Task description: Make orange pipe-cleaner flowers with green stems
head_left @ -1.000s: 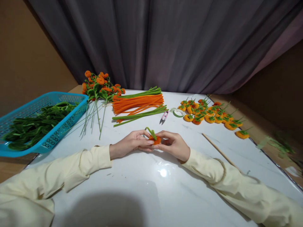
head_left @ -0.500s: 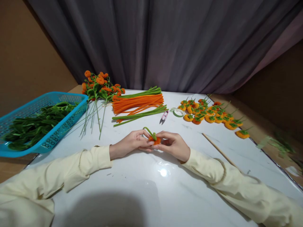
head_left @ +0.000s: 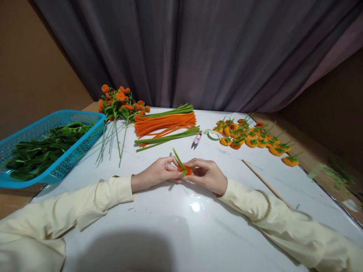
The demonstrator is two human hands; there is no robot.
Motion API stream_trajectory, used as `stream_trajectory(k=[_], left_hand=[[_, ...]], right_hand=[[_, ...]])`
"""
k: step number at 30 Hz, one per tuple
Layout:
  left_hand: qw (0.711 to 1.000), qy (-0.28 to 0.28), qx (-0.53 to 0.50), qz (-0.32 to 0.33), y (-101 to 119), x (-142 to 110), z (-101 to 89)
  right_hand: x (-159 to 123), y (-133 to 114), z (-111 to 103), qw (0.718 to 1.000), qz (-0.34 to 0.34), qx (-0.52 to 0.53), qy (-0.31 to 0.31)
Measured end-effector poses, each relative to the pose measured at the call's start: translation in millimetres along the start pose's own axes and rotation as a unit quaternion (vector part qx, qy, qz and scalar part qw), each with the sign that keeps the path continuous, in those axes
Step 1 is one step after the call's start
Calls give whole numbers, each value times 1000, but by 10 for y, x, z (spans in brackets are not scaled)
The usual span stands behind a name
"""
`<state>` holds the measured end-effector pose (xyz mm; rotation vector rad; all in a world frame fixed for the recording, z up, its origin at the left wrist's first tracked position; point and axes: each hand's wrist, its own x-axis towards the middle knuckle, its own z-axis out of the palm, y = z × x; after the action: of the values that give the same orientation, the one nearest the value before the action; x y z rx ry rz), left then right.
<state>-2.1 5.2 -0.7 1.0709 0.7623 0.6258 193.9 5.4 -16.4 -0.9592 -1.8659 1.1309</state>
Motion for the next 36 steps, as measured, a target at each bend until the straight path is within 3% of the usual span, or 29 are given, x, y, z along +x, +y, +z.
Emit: stream_trajectory(k=[4, 11, 36], left_hand=[[1000, 6, 8, 1, 8, 2, 7], [1000, -6, -22, -4, 32, -9, -16], [999, -35, -22, 3, 5, -6, -63]], right_hand=[[-1, -9, -1, 999, -29, -20, 3], [7, -10, 14, 1000, 6, 13, 8], [4, -33, 15, 998, 29, 62, 9]])
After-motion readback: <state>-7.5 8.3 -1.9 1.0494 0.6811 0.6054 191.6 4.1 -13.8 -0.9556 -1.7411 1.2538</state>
